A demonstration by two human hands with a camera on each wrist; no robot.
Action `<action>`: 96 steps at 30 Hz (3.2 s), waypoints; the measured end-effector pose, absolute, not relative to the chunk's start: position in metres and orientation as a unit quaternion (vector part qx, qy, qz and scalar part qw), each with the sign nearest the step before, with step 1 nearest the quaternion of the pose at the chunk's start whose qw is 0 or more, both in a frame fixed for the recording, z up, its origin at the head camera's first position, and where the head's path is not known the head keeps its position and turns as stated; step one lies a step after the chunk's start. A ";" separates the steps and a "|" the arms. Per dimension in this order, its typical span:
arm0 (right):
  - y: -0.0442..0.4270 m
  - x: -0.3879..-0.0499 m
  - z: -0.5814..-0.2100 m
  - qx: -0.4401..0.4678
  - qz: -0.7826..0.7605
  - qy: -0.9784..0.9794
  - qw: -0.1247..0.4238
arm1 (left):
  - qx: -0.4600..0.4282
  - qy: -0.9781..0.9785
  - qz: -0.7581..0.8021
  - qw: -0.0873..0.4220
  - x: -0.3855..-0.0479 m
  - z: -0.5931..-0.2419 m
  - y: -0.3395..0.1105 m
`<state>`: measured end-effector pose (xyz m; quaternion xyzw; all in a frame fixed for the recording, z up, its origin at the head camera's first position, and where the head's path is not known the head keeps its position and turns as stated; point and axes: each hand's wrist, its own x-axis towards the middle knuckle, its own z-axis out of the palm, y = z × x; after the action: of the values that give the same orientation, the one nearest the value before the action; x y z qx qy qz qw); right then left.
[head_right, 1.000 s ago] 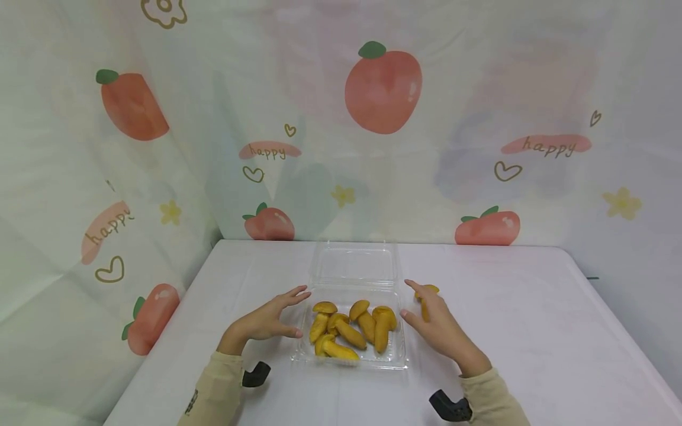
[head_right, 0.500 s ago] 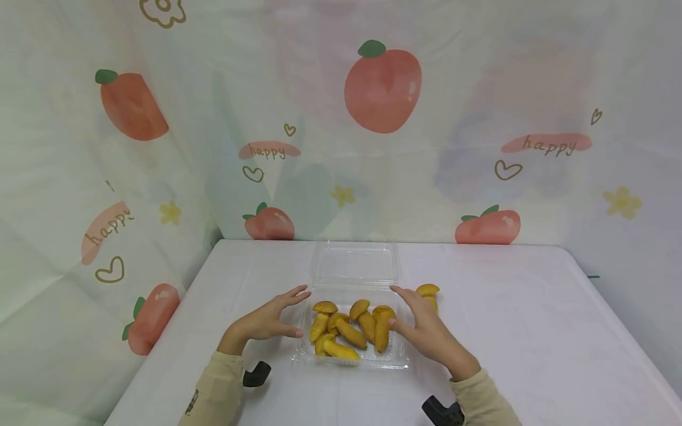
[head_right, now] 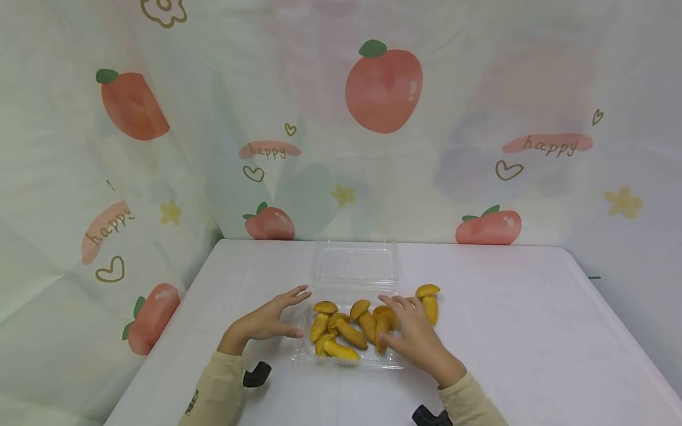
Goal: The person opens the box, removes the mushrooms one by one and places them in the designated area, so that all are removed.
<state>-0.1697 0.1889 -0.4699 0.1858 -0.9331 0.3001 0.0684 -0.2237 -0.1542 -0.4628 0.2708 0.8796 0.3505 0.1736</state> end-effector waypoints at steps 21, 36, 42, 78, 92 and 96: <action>0.172 -0.162 -0.476 0.153 0.178 -0.968 0.088 | 0.279 0.876 0.353 0.171 -0.222 -0.460 -0.153; 0.176 -0.169 -0.477 0.147 0.228 -0.945 0.181 | 0.278 0.874 0.359 0.173 -0.221 -0.460 -0.153; 0.175 -0.171 -0.475 0.132 0.268 -0.933 0.201 | 0.278 0.874 0.359 0.173 -0.222 -0.460 -0.152; 0.190 -0.173 -0.458 0.220 0.577 -0.784 0.058 | 0.276 0.876 0.356 0.174 -0.222 -0.461 -0.154; 0.198 -0.174 -0.449 0.212 0.513 -0.821 0.132 | 0.268 0.876 0.358 0.178 -0.220 -0.458 -0.153; 0.208 -0.176 -0.446 0.201 0.488 -0.838 0.136 | 0.270 0.877 0.356 0.177 -0.221 -0.458 -0.153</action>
<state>-0.1757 0.2084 -0.4461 0.2013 -0.8381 0.4885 0.1358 -0.2205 -0.1533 -0.4576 0.2699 0.8772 0.3556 0.1769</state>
